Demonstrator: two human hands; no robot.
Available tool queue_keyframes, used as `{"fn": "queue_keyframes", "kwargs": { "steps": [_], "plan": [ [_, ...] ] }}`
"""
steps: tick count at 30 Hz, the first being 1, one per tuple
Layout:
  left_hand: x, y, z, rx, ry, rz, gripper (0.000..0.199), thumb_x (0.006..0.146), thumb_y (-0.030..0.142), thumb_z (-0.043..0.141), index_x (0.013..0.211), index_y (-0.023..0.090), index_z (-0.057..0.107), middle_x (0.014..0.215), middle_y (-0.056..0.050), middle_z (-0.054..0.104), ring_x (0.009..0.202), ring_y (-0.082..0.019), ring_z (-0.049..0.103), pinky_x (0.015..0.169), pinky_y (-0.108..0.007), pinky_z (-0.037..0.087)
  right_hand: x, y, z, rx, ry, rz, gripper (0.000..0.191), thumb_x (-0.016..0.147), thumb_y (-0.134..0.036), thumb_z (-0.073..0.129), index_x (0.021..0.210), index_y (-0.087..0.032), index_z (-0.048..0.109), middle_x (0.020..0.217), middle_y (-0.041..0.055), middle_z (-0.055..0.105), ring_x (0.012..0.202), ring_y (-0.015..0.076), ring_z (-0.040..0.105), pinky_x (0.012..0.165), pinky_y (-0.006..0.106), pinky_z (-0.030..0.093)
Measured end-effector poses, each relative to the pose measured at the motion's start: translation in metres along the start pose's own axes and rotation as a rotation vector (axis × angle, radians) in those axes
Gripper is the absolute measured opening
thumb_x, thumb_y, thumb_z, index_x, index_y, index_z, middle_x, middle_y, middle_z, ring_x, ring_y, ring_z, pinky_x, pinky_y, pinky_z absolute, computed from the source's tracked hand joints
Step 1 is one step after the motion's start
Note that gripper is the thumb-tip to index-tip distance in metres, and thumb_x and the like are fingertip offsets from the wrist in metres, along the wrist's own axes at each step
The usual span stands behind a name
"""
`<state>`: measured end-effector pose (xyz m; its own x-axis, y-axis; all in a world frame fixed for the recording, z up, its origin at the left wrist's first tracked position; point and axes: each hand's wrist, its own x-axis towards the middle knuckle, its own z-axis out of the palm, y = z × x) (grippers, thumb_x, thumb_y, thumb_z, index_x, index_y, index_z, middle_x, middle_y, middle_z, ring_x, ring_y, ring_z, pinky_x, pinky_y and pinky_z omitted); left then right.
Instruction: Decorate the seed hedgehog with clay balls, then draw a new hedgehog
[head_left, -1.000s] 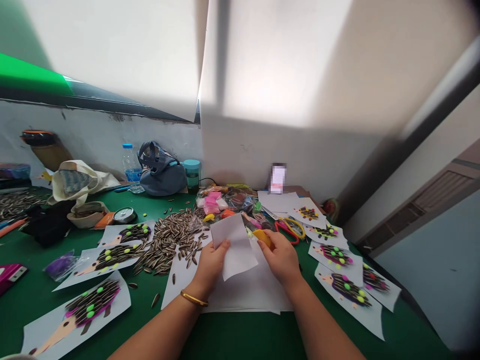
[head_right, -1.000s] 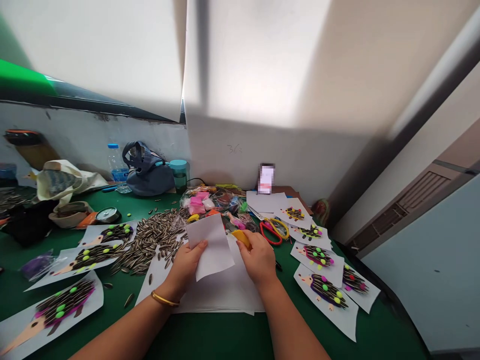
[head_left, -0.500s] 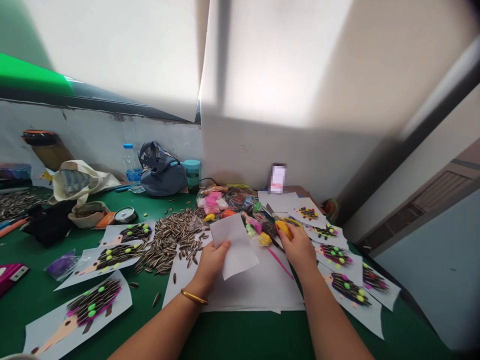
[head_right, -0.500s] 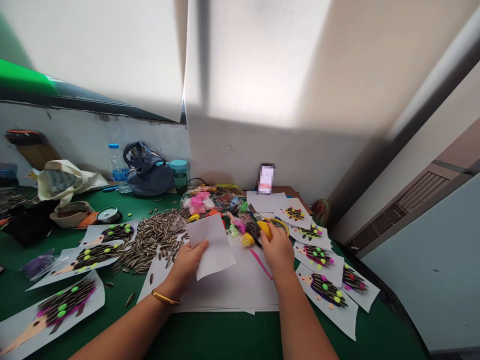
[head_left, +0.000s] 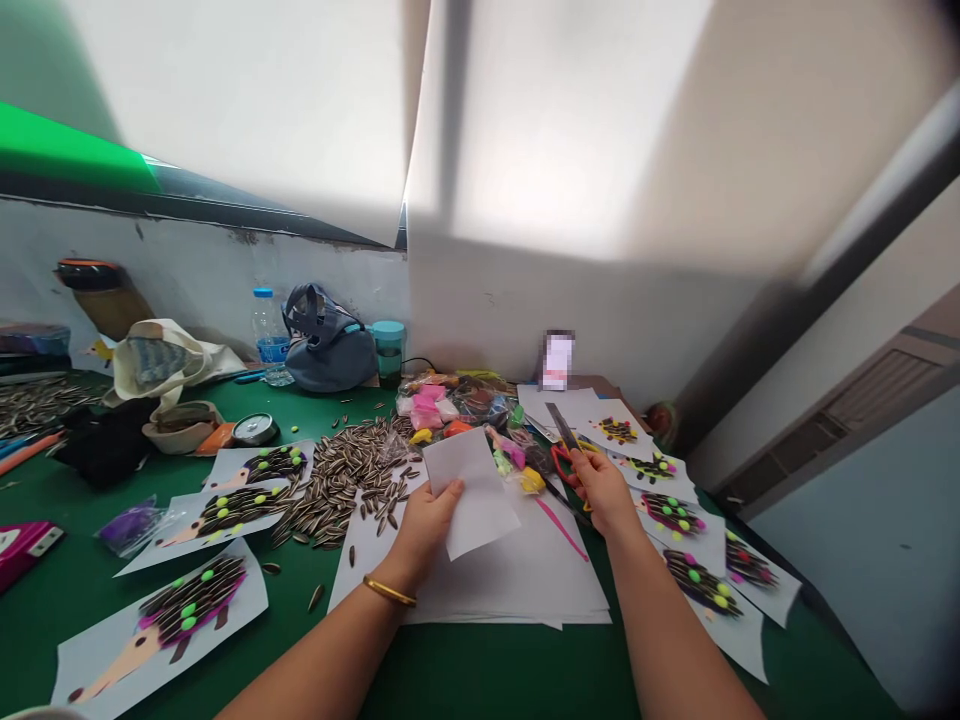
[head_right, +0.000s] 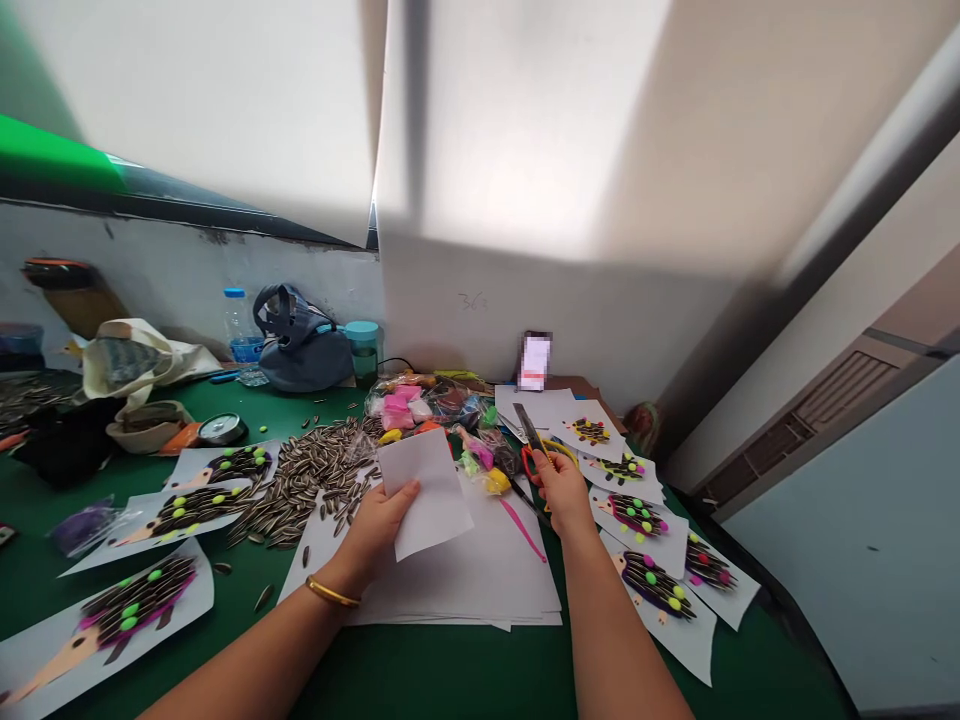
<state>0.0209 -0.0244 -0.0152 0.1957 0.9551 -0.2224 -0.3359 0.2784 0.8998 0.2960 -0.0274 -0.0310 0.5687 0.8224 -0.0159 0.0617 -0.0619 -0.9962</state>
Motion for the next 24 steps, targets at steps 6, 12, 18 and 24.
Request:
{"fn": "queue_keyframes", "kwargs": {
  "steps": [6,12,18,24],
  "plan": [
    [0.002,-0.003,-0.002,0.002,-0.013,0.007,0.034,0.073,0.033,0.075,0.095,0.009,0.065,0.072,-0.009,0.073,0.055,-0.018,0.067,0.048,-0.025,0.052,-0.005,-0.003,0.001,0.181,-0.058,0.087,0.049,0.059,-0.058,0.078,0.082,-0.019,0.06,0.064,-0.0052,0.052,0.049,0.0062,0.049,0.034,0.012,0.031],
    [0.003,-0.004,-0.002,0.011,-0.016,0.013,0.039,0.072,0.035,0.077,0.099,0.008,0.065,0.073,-0.009,0.073,0.055,-0.018,0.067,0.051,-0.026,0.053,-0.01,-0.008,0.004,0.253,-0.07,0.106,0.05,0.06,-0.059,0.077,0.082,-0.019,0.059,0.06,-0.0071,0.05,0.047,0.0049,0.047,0.033,0.01,0.03],
    [0.001,-0.001,-0.001,0.029,-0.009,0.008,0.037,0.074,0.032,0.075,0.1,0.008,0.065,0.074,-0.01,0.073,0.056,-0.018,0.067,0.051,-0.025,0.053,-0.011,-0.008,0.006,0.221,-0.031,0.102,0.051,0.06,-0.061,0.076,0.08,-0.018,0.059,0.057,-0.0067,0.05,0.044,0.0049,0.047,0.032,0.011,0.031],
    [0.001,-0.001,-0.001,0.008,-0.011,0.0,0.037,0.073,0.032,0.076,0.1,0.008,0.065,0.073,-0.01,0.073,0.055,-0.018,0.067,0.051,-0.026,0.054,-0.008,-0.005,0.007,0.164,0.015,0.097,0.042,0.064,-0.048,0.071,0.09,-0.017,0.059,0.063,-0.0041,0.054,0.051,0.0079,0.053,0.035,0.013,0.035]
  ]
}}
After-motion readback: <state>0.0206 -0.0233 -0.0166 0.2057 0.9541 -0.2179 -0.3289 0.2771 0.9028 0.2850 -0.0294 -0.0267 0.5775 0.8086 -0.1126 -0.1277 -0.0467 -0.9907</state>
